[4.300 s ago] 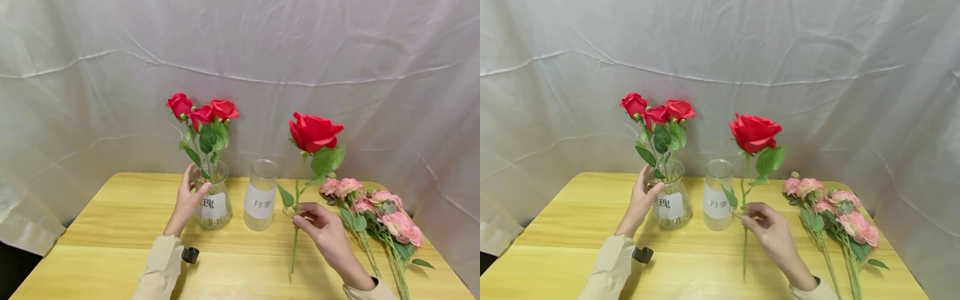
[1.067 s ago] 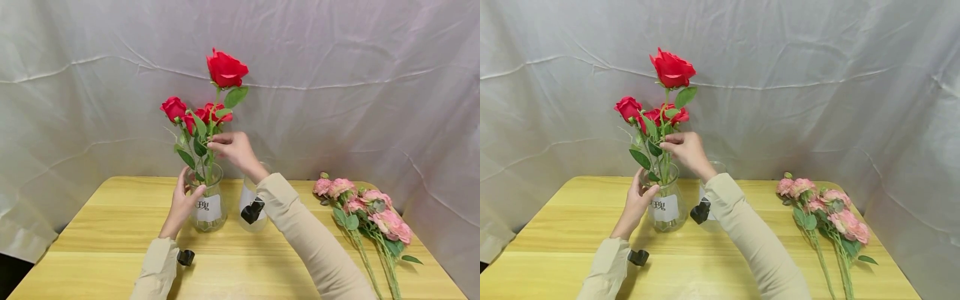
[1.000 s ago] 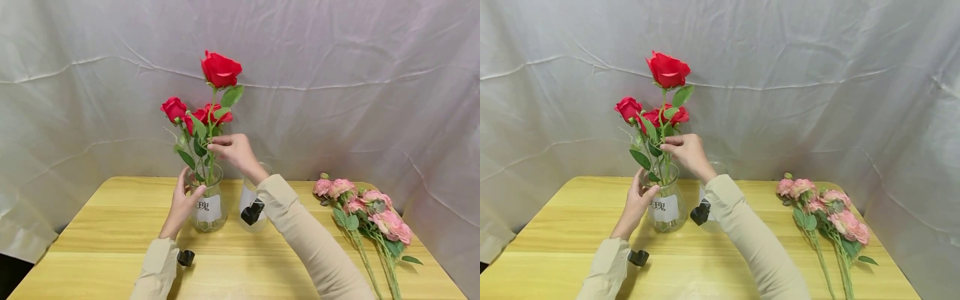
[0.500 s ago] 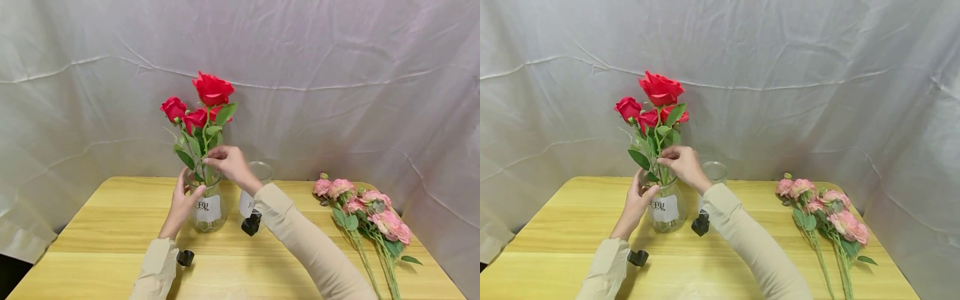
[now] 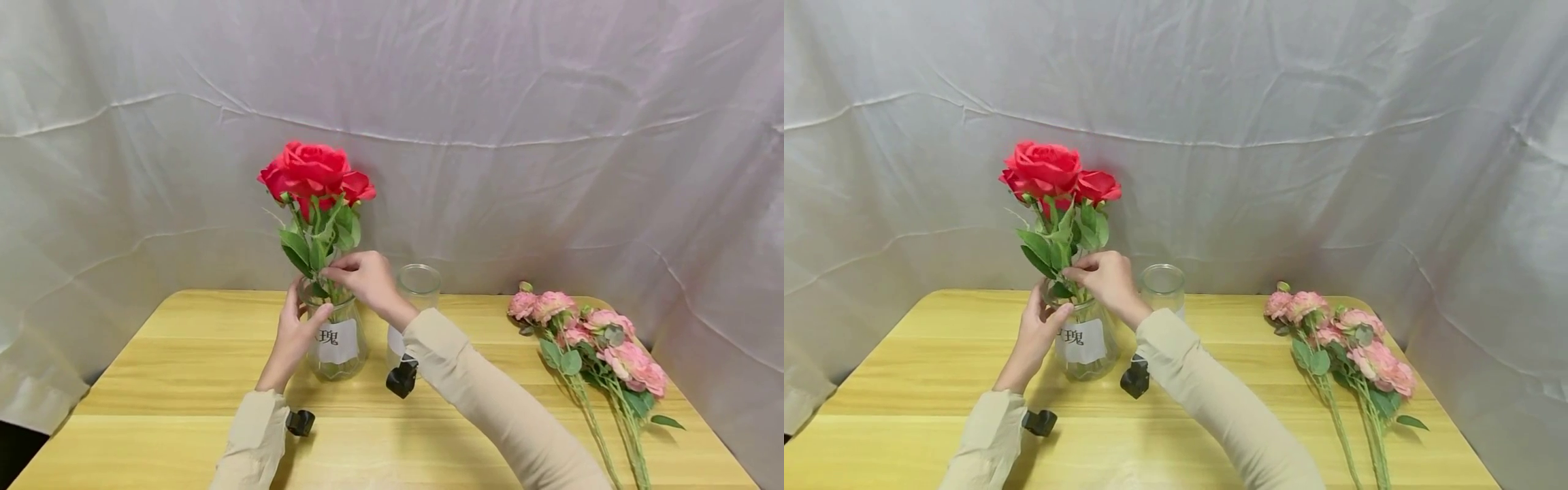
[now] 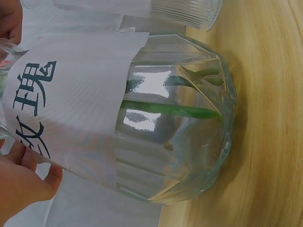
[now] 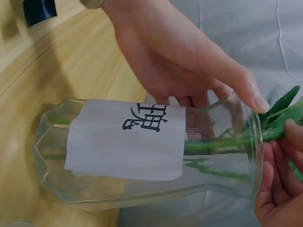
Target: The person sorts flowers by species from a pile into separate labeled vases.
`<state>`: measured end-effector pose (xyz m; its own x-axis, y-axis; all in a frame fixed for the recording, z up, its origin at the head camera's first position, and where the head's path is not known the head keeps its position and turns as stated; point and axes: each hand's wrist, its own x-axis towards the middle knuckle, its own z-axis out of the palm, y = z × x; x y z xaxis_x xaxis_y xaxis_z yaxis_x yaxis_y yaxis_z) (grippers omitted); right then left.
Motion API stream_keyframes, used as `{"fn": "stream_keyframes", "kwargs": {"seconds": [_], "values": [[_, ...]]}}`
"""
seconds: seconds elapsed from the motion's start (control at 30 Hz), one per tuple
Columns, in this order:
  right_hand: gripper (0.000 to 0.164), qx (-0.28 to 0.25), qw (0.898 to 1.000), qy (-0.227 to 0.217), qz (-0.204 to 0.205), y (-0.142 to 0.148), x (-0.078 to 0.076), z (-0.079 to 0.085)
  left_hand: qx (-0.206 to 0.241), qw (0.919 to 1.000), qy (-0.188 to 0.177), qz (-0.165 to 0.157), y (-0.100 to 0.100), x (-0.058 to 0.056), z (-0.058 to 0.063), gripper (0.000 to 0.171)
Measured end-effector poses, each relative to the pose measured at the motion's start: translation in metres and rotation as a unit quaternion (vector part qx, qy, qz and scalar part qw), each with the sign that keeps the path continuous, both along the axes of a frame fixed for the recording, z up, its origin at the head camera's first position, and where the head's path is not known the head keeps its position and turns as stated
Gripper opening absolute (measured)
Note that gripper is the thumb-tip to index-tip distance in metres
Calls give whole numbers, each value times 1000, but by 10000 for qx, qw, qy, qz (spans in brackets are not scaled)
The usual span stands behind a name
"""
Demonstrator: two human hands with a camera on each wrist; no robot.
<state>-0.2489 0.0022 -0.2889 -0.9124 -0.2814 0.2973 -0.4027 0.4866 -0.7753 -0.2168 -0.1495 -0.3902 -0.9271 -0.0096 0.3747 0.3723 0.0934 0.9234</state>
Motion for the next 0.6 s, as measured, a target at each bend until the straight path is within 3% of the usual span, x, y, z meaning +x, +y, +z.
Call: {"fn": "stream_keyframes", "kwargs": {"seconds": [0.17, 0.37, 0.6], "values": [[19, -105, 9987, -5, -490, 3, 6, -6, -40, 10000, -11, 35, -1, 1, 1, 77], [31, -976, 9908, -502, -790, 3, 21, -14, -15, 9999, 2, 99, 0, 0, 1, 75], [54, -1705, 9803, -753, -647, 6, 44, -17, -11, 9998, -163, 116, 1, 3, 0, 76]]}}
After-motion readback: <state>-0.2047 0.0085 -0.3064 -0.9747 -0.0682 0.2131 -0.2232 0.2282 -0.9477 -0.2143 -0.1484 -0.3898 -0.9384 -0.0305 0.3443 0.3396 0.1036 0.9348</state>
